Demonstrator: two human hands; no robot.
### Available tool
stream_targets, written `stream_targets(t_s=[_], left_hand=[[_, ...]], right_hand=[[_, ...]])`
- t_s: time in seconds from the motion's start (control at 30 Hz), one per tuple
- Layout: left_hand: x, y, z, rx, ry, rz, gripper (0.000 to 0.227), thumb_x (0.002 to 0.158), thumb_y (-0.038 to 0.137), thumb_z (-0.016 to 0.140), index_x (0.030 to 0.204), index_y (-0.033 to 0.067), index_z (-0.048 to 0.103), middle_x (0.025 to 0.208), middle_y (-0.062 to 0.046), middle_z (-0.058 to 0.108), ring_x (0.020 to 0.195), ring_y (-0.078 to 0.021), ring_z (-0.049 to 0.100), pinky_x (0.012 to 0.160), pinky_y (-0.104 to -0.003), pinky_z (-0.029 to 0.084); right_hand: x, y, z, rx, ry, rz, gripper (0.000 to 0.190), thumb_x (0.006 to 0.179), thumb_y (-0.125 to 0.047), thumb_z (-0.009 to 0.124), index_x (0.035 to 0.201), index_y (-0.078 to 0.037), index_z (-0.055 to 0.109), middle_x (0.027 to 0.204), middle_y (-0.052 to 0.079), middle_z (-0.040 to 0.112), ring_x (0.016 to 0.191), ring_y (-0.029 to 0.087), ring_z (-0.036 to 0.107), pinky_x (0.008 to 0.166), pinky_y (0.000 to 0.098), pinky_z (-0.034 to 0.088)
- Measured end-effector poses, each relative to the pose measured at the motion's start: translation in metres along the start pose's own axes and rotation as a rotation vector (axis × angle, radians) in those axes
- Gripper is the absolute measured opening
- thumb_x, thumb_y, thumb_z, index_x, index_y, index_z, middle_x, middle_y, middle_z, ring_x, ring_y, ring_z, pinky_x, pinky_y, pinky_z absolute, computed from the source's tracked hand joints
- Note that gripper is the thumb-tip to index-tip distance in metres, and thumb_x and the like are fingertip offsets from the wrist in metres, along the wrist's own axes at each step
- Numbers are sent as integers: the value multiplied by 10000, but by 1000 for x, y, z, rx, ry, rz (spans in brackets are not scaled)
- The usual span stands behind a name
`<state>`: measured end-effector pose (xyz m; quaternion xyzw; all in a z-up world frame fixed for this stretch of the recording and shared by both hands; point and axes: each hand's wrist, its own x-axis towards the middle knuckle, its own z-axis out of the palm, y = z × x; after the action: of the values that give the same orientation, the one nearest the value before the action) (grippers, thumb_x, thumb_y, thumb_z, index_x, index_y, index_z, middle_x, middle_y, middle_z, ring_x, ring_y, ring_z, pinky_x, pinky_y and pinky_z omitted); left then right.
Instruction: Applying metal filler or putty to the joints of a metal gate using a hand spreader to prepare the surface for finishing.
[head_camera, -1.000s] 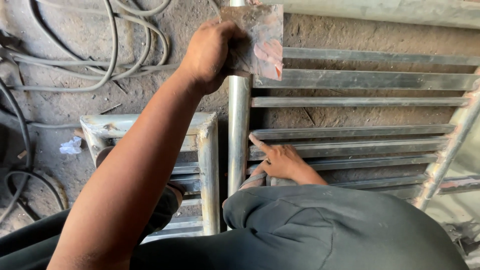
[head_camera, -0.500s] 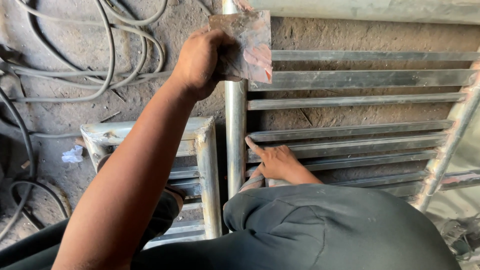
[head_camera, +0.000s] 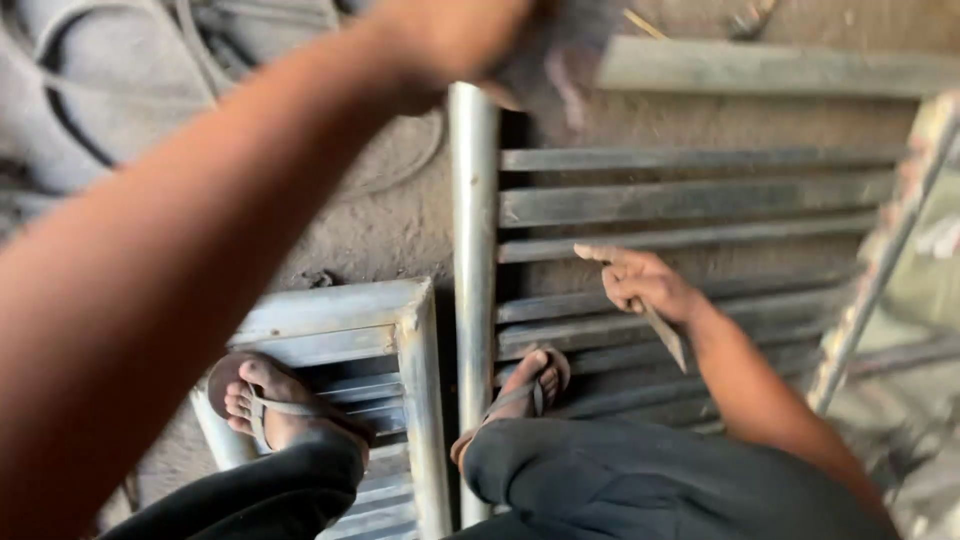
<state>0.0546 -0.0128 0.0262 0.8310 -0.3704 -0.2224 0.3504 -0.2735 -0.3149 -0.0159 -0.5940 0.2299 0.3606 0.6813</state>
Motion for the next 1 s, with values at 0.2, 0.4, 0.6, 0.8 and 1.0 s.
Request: stream_targets(t_s=[0.2, 0.4, 0.6, 0.8, 1.0], left_hand=[[1, 6, -73, 124, -390, 110, 190, 999, 179, 577, 1030, 77, 735, 1081, -160, 660, 902, -344, 662, 712, -434, 519], [12, 14, -63, 321, -496, 604, 241, 915, 15, 677, 1146, 35, 741, 1133, -245, 675, 993, -447, 690, 760, -468, 570], [21, -7, 8, 118, -543, 854, 237, 855, -102, 819, 1083, -111, 754, 962, -269, 687, 686, -337, 670, 482, -331, 552], [4, -38, 60, -90, -595, 740, 200, 847, -24, 794, 1042, -42, 756, 1036, -276, 690, 785, -374, 701, 621, -357, 616], [-28, -80, 80, -132, -516, 709, 357, 721, -55, 885, 1034, -95, 716, 1075, -319, 671, 879, -362, 717, 791, -332, 666]], right_hand=[[-57, -43, 32, 355, -148, 51, 796, 799, -63, 548, 1578, -40, 383, 579, 87, 519, 418, 115, 395, 427, 238, 357], [-130, -2, 86, 185, 23, 281, 791, 900, -178, 596, 1638, -170, 311, 596, 17, 513, 496, 111, 438, 444, 267, 396], [-146, -22, 164, 30, 162, 639, 712, 946, -290, 534, 1626, -402, 353, 854, 13, 674, 617, 103, 519, 689, 277, 485], [-58, 62, 215, 604, 296, 373, 863, 897, -93, 560, 1675, -275, 232, 756, 29, 594, 622, 124, 530, 582, 242, 488], [18, 111, 271, 1497, 482, -37, 978, 756, -17, 491, 1675, -159, 190, 729, 125, 632, 415, 113, 451, 394, 294, 336]])
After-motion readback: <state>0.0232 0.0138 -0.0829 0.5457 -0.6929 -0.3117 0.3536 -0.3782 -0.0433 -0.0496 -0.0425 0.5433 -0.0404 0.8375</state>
